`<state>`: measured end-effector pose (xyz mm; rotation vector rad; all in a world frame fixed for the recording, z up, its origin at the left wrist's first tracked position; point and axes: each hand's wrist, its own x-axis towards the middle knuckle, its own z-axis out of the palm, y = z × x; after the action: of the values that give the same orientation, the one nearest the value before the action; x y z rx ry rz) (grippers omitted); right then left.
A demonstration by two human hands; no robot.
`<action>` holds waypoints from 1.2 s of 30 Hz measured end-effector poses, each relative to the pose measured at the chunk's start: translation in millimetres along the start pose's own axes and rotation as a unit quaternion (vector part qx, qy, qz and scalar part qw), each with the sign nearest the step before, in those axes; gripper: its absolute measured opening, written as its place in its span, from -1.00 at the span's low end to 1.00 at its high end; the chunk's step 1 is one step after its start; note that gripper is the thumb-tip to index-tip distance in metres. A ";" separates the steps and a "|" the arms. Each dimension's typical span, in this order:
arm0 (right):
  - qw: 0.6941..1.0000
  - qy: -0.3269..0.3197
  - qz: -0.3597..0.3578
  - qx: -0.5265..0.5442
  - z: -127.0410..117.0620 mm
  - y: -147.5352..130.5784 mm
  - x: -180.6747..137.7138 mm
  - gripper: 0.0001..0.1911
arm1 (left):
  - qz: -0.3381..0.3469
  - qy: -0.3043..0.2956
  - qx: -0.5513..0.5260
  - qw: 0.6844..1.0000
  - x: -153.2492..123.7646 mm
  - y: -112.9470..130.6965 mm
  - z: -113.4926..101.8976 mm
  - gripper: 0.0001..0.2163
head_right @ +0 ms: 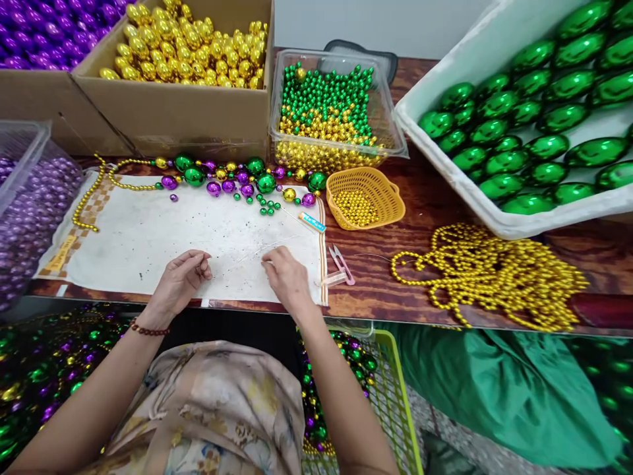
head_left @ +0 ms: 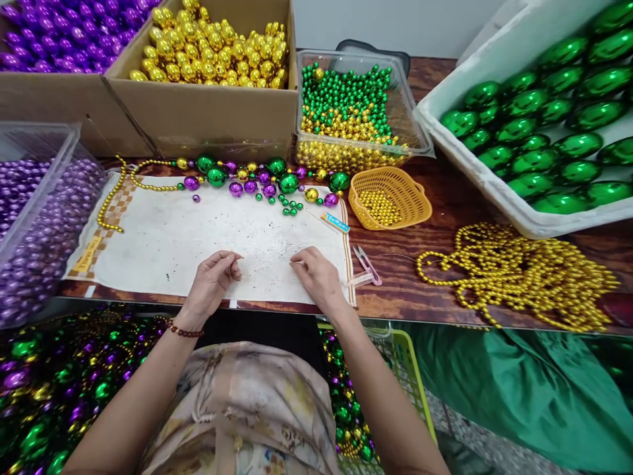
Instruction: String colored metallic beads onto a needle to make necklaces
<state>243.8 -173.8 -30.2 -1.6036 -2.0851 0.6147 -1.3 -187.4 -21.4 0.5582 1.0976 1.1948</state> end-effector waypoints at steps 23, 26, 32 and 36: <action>0.902 0.087 0.097 0.411 -32.9 11.1 -5.3 -0.76 | -0.020 0.006 -0.026 0.999 2.9 -3.6 -16.0 -0.84; 0.849 -0.102 0.105 0.508 -43.3 26.8 -78.2 -0.65 | -0.014 0.013 -0.022 1.000 3.8 -2.9 -13.4 -0.83; 0.877 -0.201 0.329 0.288 -0.8 84.1 -135.6 -0.63 | 0.008 0.023 0.017 1.000 0.5 1.0 -1.2 -0.84; 0.894 -0.127 0.369 0.222 8.5 113.7 -112.8 -0.68 | 0.040 0.009 0.053 0.998 -7.7 2.3 12.1 -0.86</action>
<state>353.3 -257.7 -111.9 -2.0692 -1.2606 1.4974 8.6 -191.5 -11.6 0.6792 1.1674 1.2175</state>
